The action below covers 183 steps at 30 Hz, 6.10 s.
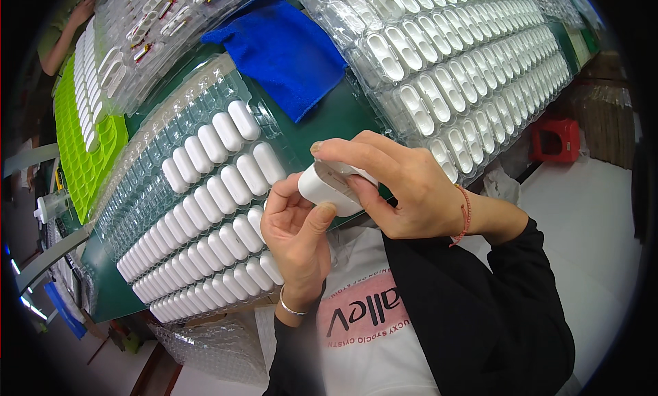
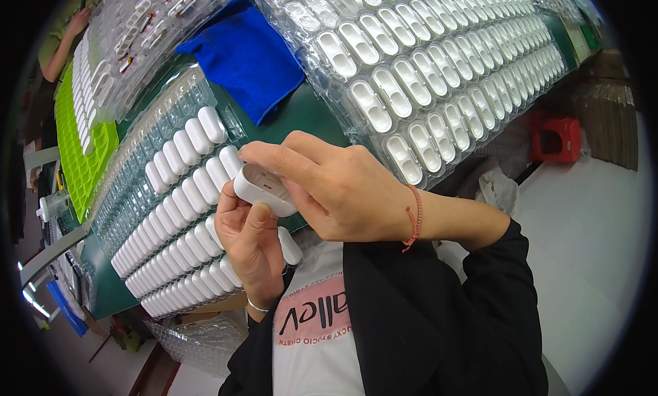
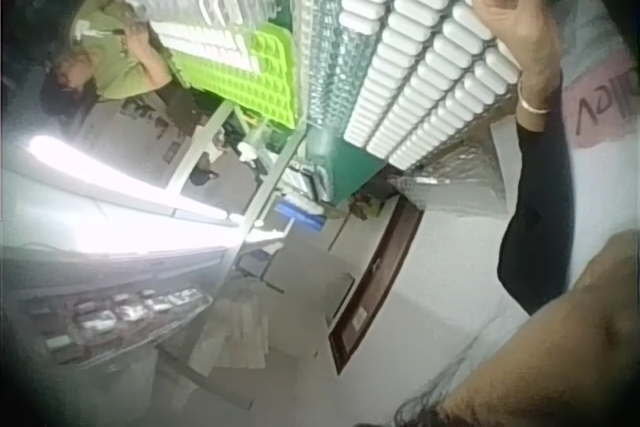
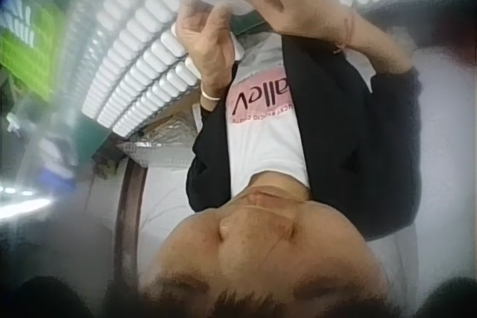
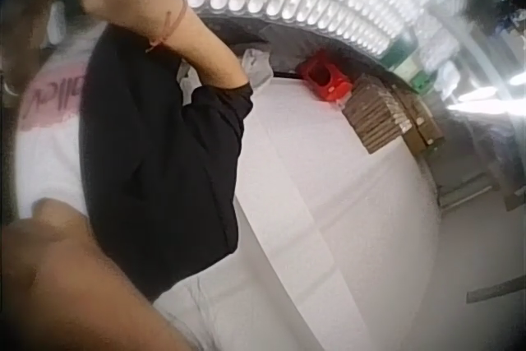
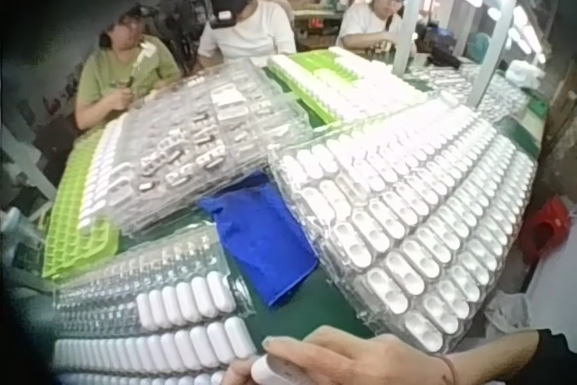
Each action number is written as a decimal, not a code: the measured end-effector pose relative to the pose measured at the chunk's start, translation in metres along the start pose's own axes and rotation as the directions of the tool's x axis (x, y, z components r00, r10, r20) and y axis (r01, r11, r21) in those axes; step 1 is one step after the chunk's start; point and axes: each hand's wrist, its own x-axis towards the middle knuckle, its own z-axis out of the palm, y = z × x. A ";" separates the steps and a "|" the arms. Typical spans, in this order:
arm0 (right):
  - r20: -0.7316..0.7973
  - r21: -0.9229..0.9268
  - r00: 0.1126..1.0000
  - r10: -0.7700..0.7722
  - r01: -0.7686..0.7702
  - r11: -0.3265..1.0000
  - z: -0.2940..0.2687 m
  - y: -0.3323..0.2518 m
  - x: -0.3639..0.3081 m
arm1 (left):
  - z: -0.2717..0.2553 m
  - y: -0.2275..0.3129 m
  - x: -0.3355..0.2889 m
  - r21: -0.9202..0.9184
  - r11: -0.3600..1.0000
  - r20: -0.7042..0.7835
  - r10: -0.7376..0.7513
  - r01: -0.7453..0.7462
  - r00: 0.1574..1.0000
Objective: The person picks up a white earbud case and a lid by hand, fits the lid onto the case, and presses them together. After closing the case, the person places it into a clear plastic tray and repeats the process.
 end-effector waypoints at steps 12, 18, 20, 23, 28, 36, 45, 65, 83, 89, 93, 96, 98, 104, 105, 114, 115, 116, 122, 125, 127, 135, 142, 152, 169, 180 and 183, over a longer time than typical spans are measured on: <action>0.196 0.203 0.977 0.087 -0.127 0.971 -0.014 0.000 0.013 | -0.005 0.007 0.001 0.028 0.999 0.032 -0.048 0.047 0.998; 0.039 0.067 0.999 0.009 -0.012 0.998 -0.004 0.005 0.015 | 0.000 0.003 0.001 0.222 0.967 -0.071 0.140 -0.121 0.988; 0.115 0.234 0.981 0.155 -0.179 0.956 -0.006 0.006 0.015 | -0.004 0.003 0.000 0.270 0.954 -0.071 0.157 -0.132 0.985; 0.260 0.484 0.912 0.319 -0.408 0.774 -0.012 0.005 0.016 | -0.002 0.006 0.001 0.294 0.933 -0.058 0.234 -0.207 0.970; 0.342 0.646 0.876 0.340 -0.482 0.592 -0.011 0.006 0.012 | -0.006 0.011 0.001 0.469 0.837 0.188 0.219 -0.283 0.957; 0.376 0.560 0.873 0.312 -0.482 0.674 -0.014 0.001 0.013 | -0.007 0.009 0.003 0.479 0.831 0.198 0.210 -0.281 0.957; 0.286 0.462 0.932 0.223 -0.338 0.820 -0.007 0.007 0.008 | -0.009 0.008 0.003 0.522 0.806 0.224 0.186 -0.279 0.957; 0.173 0.326 0.973 0.150 -0.201 0.924 -0.003 0.013 0.009 | -0.016 0.002 0.005 0.456 0.878 0.118 0.105 -0.148 0.987; 0.221 0.302 0.956 0.193 -0.255 0.919 -0.006 0.006 0.007 | -0.010 0.012 -0.002 0.284 0.933 0.172 0.178 -0.221 0.969; 0.212 0.291 0.960 0.184 -0.242 0.926 -0.004 0.009 0.007 | -0.009 0.011 -0.002 0.293 0.935 0.160 0.158 -0.199 0.974; 0.202 0.283 0.963 0.176 -0.229 0.931 -0.003 0.011 0.007 | -0.009 0.011 -0.001 0.279 0.943 0.139 0.149 -0.183 0.979; 0.184 0.283 0.971 0.155 -0.204 0.937 -0.003 0.011 0.007 | -0.012 0.012 0.000 0.265 0.950 0.148 0.127 -0.164 0.981; 0.172 0.282 0.974 0.145 -0.189 0.940 -0.002 0.011 0.007 | -0.011 0.012 -0.001 0.198 0.969 0.132 0.123 -0.148 0.984; 0.074 0.206 0.996 0.052 -0.067 0.976 -0.002 0.012 0.009 | -0.009 0.007 -0.001 0.286 0.952 -0.009 0.120 -0.112 0.993; 0.046 0.166 0.998 0.036 -0.043 0.985 -0.002 0.011 0.009 | -0.008 0.008 -0.001 0.286 0.952 -0.008 0.119 -0.112 0.993; -0.016 0.010 1.000 -0.013 0.013 1.000 0.003 0.010 0.002 | -0.004 0.006 0.003 0.238 0.968 0.035 0.066 -0.073 0.997; -0.034 -0.011 0.999 -0.031 0.031 0.999 0.004 0.011 0.001 | -0.003 0.006 0.003 0.239 0.969 0.037 0.064 -0.071 0.997; -0.035 -0.012 0.999 -0.033 0.032 0.999 0.005 0.010 0.001 | -0.003 0.006 0.003 0.239 0.968 0.041 0.065 -0.073 0.997; -0.089 -0.072 0.995 -0.047 0.041 0.997 0.010 0.009 0.000 | -0.003 0.002 0.005 0.215 0.973 0.042 0.082 -0.089 0.996; -0.087 -0.133 0.995 -0.039 0.027 0.991 0.011 0.006 0.000 | -0.006 -0.004 0.003 0.198 0.970 0.052 0.131 -0.138 0.990; -0.090 -0.138 0.994 -0.060 0.047 0.989 0.013 0.007 -0.002 | -0.005 -0.002 0.003 0.190 0.973 0.060 0.121 -0.130 0.991; -0.149 -0.006 0.989 -0.009 0.008 1.000 0.013 0.002 0.000 | -0.007 -0.009 -0.002 0.104 0.988 0.013 0.112 -0.113 0.994; -0.163 -0.103 0.978 -0.129 0.114 0.988 0.016 0.010 -0.001 | 0.000 -0.008 0.000 0.041 0.995 -0.037 0.091 -0.090 0.995; -0.059 0.105 0.998 -0.014 0.020 0.994 0.008 0.004 0.008 | -0.020 -0.007 0.003 -0.092 0.993 0.097 0.081 -0.072 0.992; 0.084 0.101 0.995 -0.047 0.038 0.994 -0.027 0.000 0.081 | 0.010 0.035 -0.001 0.126 0.956 -0.190 0.287 -0.266 0.939; -0.213 -0.700 0.947 -0.240 0.023 0.714 -0.149 0.149 0.346 | 0.043 0.211 -0.024 0.050 -0.989 0.963 0.085 -0.141 -0.255; -0.162 -0.687 0.958 -0.236 0.061 0.724 -0.146 0.171 0.376 | 0.025 0.215 -0.032 0.078 -0.986 0.912 0.010 0.149 -0.411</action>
